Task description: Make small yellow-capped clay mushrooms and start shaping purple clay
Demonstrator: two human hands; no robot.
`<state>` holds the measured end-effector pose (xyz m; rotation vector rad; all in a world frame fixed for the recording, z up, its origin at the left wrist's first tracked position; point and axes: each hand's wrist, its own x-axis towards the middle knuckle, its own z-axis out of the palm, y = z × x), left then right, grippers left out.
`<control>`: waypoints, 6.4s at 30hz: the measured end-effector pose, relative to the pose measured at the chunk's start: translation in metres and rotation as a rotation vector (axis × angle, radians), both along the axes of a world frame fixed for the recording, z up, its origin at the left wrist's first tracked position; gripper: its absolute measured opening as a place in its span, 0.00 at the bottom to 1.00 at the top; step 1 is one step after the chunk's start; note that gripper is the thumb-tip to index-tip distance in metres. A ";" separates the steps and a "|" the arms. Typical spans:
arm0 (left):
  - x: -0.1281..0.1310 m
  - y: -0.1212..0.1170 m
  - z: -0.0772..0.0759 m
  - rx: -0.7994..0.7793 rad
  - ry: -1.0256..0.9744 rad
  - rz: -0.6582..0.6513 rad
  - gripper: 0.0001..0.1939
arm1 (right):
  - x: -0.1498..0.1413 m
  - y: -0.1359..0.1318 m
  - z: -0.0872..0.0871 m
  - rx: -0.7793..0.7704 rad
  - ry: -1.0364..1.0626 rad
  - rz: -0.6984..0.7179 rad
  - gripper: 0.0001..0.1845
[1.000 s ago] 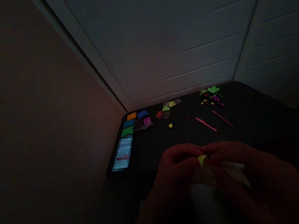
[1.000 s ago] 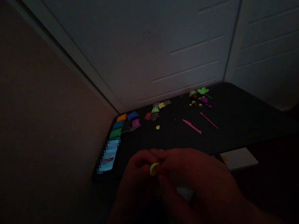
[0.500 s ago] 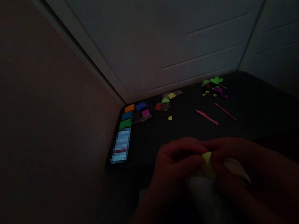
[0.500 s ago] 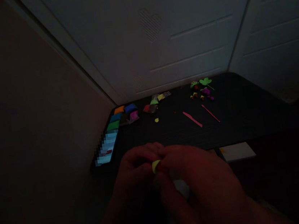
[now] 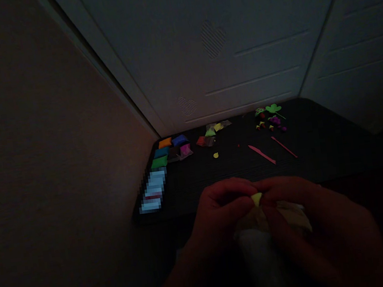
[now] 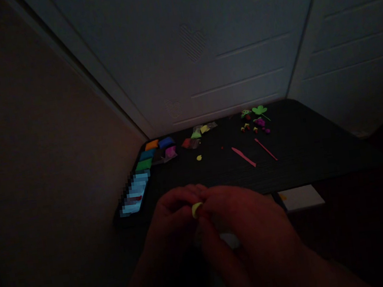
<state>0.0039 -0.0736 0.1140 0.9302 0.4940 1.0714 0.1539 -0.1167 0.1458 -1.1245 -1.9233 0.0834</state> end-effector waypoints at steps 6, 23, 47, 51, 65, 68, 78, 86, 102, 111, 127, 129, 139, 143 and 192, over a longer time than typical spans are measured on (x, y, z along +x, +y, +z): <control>-0.001 -0.001 0.003 -0.014 0.063 0.035 0.04 | -0.001 0.001 -0.001 0.002 0.010 0.015 0.10; 0.000 -0.004 0.005 0.103 0.082 0.071 0.04 | -0.001 0.002 0.000 0.060 0.031 -0.058 0.07; -0.010 0.005 0.016 0.386 0.332 0.212 0.05 | 0.014 0.010 -0.037 -0.073 0.290 0.103 0.19; -0.013 0.004 0.022 0.413 0.391 0.207 0.07 | 0.012 0.013 -0.032 -0.016 0.186 0.076 0.17; -0.011 0.002 0.020 0.449 0.438 0.239 0.07 | 0.008 0.017 -0.021 -0.292 0.386 0.107 0.06; -0.011 0.003 0.019 0.454 0.456 0.261 0.07 | 0.007 0.018 -0.020 -0.290 0.387 0.094 0.05; -0.012 0.003 0.019 0.465 0.486 0.251 0.07 | 0.006 0.020 -0.019 -0.408 0.458 0.150 0.06; -0.012 0.004 0.016 0.460 0.475 0.235 0.08 | 0.005 0.020 -0.020 -0.486 0.541 0.174 0.05; -0.006 0.009 0.004 -0.027 0.145 0.247 0.05 | 0.006 0.019 -0.030 -0.010 0.254 0.033 0.18; -0.005 0.006 0.000 0.044 0.178 0.194 0.04 | 0.003 0.019 -0.023 0.053 0.150 0.023 0.16; -0.008 0.005 0.005 0.216 0.322 0.224 0.05 | 0.002 0.020 -0.019 -0.047 0.198 0.067 0.10; -0.008 0.005 0.006 0.221 0.336 0.229 0.05 | 0.002 0.020 -0.020 -0.056 0.198 0.059 0.10; -0.007 0.005 0.001 0.128 0.271 0.229 0.05 | 0.003 0.019 -0.025 -0.055 0.238 0.042 0.13; -0.006 0.005 0.002 0.141 0.268 0.245 0.05 | 0.003 0.019 -0.024 -0.040 0.232 0.017 0.12; -0.004 0.003 0.006 0.228 0.258 0.238 0.05 | 0.004 0.026 -0.039 -0.769 0.928 0.411 0.04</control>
